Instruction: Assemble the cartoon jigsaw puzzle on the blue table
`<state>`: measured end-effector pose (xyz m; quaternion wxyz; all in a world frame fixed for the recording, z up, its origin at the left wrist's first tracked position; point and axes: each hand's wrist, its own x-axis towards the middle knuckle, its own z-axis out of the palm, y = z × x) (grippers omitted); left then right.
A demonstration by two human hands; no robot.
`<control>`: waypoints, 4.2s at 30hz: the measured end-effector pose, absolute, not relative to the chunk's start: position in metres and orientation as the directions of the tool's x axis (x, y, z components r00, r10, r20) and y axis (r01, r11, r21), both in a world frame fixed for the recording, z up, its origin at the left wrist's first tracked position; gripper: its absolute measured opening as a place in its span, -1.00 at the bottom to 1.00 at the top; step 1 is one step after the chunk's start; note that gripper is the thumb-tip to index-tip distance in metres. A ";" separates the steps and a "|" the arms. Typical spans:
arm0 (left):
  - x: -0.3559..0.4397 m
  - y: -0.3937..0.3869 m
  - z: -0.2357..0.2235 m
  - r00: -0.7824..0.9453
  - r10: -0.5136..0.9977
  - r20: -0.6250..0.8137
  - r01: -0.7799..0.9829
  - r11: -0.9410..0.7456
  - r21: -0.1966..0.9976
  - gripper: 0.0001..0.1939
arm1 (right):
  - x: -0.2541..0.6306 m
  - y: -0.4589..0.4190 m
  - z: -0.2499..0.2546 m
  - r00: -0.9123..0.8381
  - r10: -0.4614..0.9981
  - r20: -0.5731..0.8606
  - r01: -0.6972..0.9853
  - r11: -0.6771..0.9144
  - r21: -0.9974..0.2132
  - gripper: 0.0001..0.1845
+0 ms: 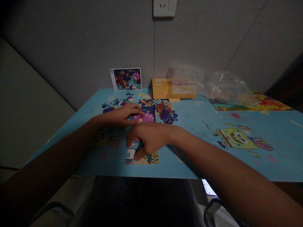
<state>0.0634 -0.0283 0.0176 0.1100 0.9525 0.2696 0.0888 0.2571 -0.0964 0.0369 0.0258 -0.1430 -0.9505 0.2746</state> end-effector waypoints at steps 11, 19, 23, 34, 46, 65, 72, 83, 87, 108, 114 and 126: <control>0.065 -0.028 0.017 0.840 0.528 0.122 0.488 -0.835 0.254 -0.65 | 0.254 -0.091 0.034 -0.958 0.287 -0.005 0.237 0.781 -0.578 -0.76; 0.064 -0.028 0.017 0.834 0.537 0.124 0.496 -0.830 0.257 -0.66 | 0.253 -0.091 0.033 -0.951 0.308 -0.010 0.243 0.730 -0.639 -0.80; 0.064 -0.027 0.016 0.833 0.538 0.131 0.495 -0.829 0.261 -0.68 | 0.252 -0.091 0.032 -0.939 0.343 -0.027 0.288 0.738 -0.610 -0.79; 0.064 -0.028 0.017 0.834 0.537 0.126 0.492 -0.828 0.268 -0.66 | 0.255 -0.096 0.034 -0.944 0.330 0.024 0.271 0.812 -0.517 -0.75; 0.064 -0.029 0.016 0.823 0.549 0.142 0.498 -0.820 0.284 -0.68 | 0.256 -0.089 0.028 -0.918 0.388 0.074 0.291 0.790 -0.539 -0.74; 0.052 -0.014 0.000 0.550 0.817 0.175 0.810 -0.573 0.127 -0.57 | 0.293 -0.039 0.016 -0.369 0.898 0.241 0.902 0.408 -0.139 -0.62; 0.053 -0.015 0.001 0.543 0.818 0.190 0.806 -0.571 0.155 -0.59 | 0.292 -0.033 0.014 -0.275 0.927 0.256 0.936 0.319 -0.149 -0.57; 0.053 -0.015 0.004 0.571 0.807 0.152 0.798 -0.589 0.127 -0.56 | 0.294 -0.029 0.011 -0.163 0.957 0.241 0.955 0.214 -0.207 -0.62; 0.052 -0.013 0.001 0.583 0.797 0.162 0.791 -0.601 0.111 -0.57 | 0.294 -0.027 0.012 -0.160 0.952 0.260 0.955 0.216 -0.203 -0.65; 0.065 -0.023 0.011 0.590 0.735 0.334 0.648 -0.678 0.348 -0.58 | 0.283 -0.030 -0.004 -0.295 0.871 0.394 0.566 0.491 -0.662 -0.86; 0.066 -0.024 0.010 0.606 0.728 0.321 0.647 -0.686 0.333 -0.54 | 0.283 -0.032 -0.001 -0.356 0.863 0.357 0.625 0.504 -0.596 -0.83; 0.065 -0.026 0.012 0.621 0.702 0.348 0.630 -0.712 0.311 -0.63 | 0.278 -0.040 0.009 -0.362 0.838 0.408 0.643 0.542 -0.541 -0.80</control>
